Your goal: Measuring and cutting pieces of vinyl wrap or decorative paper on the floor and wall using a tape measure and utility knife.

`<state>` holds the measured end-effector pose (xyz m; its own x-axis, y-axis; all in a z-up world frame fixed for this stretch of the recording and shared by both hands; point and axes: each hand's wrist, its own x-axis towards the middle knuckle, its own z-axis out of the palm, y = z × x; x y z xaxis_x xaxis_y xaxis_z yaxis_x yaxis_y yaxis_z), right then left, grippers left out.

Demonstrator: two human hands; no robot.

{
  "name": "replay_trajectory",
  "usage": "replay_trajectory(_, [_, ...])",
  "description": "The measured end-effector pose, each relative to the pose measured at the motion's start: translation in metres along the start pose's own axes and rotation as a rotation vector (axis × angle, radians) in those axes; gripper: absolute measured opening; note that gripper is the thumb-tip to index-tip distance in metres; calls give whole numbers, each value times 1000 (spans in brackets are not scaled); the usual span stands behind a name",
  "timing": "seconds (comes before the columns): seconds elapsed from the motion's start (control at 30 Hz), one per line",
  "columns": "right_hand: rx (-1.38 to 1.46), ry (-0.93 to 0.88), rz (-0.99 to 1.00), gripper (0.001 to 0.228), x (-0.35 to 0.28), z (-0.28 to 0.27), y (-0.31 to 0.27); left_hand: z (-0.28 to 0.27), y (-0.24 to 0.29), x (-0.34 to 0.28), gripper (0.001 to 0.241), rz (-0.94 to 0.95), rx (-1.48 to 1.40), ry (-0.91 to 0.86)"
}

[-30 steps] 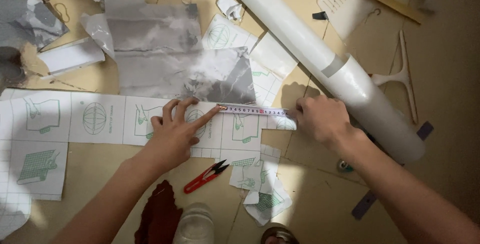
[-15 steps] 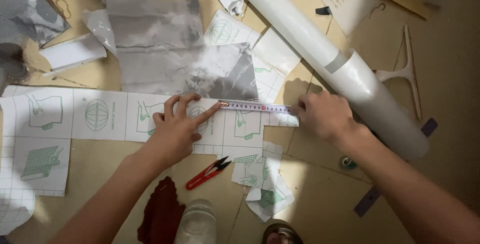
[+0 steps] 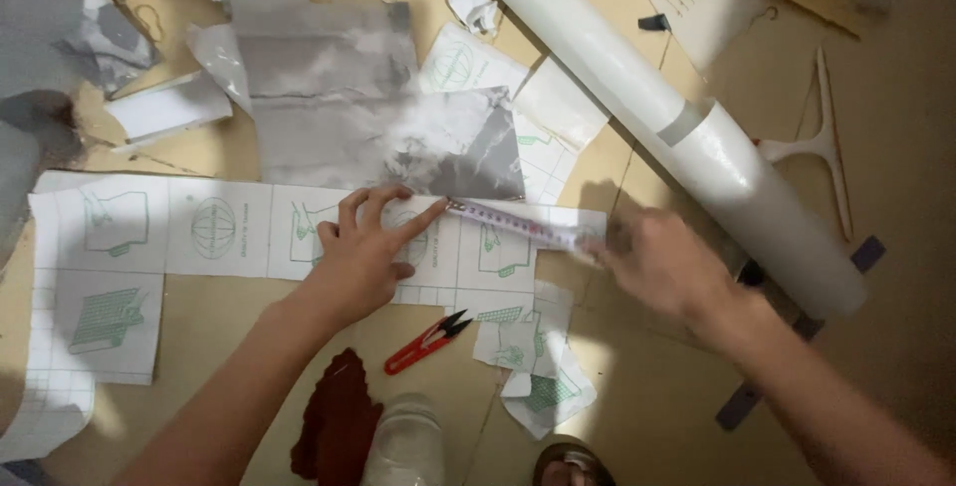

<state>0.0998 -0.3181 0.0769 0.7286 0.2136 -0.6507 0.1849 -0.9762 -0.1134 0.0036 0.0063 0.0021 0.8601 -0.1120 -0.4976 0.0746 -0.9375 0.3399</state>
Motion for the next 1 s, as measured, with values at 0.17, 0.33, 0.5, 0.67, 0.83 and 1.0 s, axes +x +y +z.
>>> replay_trajectory(0.17, [329, 65, 260, 114, -52, 12, 27, 17, -14, 8, 111, 34, -117, 147])
replay_trajectory(0.33, [327, 258, 288, 98, -91, 46, 70, 27, -20, 4, 112, 7, -106, 222])
replay_trajectory(0.5, [352, 147, 392, 102, -90, 78, 74, 16, -8, -11, 101, 2, -103, 246])
replay_trajectory(0.67, [593, 6, -120, 112, -100, 85, 6, -78, 66, -54, 52, -115, -836, 326])
replay_trajectory(0.83, [579, 27, -326, 95, -120, 51, -75, -100, 103, -90, 72, 68, -1145, 297])
replay_trajectory(1.0, [609, 118, -356, 99, -101, 34, -66, -94, 71, -91, 38, 87, -1263, 364])
